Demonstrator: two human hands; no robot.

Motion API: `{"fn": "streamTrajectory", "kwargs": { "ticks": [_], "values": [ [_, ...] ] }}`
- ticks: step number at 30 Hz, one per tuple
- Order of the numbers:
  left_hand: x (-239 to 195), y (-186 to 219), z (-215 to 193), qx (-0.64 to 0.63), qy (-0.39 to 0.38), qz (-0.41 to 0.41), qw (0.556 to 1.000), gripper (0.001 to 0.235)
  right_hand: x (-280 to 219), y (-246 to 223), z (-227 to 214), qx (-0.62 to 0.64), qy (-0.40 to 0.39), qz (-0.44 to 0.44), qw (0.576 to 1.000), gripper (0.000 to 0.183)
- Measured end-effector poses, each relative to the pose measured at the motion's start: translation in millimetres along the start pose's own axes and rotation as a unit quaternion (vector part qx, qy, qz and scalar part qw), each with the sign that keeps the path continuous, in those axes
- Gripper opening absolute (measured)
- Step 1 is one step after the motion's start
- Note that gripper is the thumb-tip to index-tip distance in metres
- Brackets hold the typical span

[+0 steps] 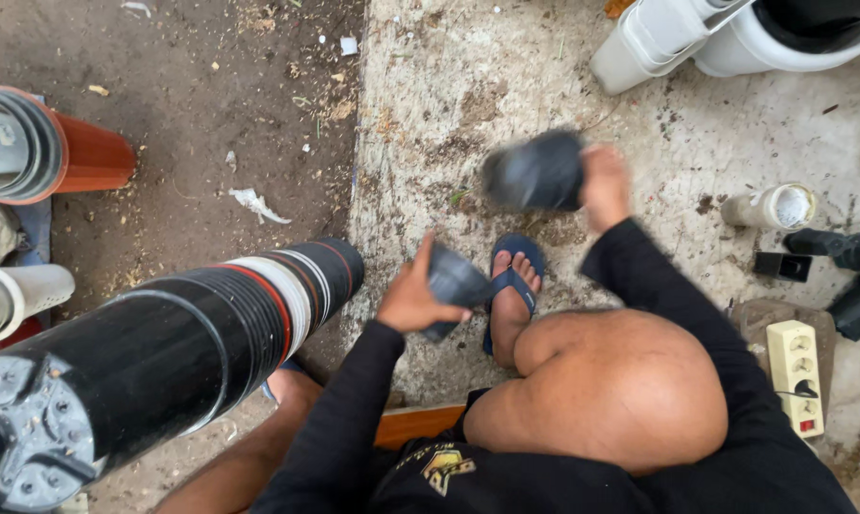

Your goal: The person sits on the ground and uses a manual hand drill to create holes in the bottom of black plastic pots. They handle several pots, drilling each one individually and then placing them aside.

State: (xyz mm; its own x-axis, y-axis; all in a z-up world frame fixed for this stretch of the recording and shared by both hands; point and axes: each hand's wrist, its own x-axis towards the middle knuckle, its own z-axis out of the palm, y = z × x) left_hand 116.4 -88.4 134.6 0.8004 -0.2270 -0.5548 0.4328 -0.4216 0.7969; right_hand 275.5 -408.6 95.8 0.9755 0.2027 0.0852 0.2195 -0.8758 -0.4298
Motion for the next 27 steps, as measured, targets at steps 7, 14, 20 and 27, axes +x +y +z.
{"fn": "streamTrajectory", "kwargs": {
  "ticks": [7,14,20,27],
  "values": [
    [18,-34,29,0.084,0.136,-0.016,0.987,0.135,24,47,-24,0.6,0.038,0.23,0.765,0.017],
    [53,-79,57,0.031,0.292,0.113,0.949,0.131,14,-13,-38,0.758,0.007,0.304,0.577,0.029],
    [10,-93,51,0.087,0.259,0.088,0.958,0.121,14,-29,-54,0.76,0.0,0.285,0.584,0.026],
    [-11,-6,22,0.251,0.341,0.175,0.889,0.128,2,-63,-60,0.614,0.003,0.119,0.78,0.018]
  ]
}}
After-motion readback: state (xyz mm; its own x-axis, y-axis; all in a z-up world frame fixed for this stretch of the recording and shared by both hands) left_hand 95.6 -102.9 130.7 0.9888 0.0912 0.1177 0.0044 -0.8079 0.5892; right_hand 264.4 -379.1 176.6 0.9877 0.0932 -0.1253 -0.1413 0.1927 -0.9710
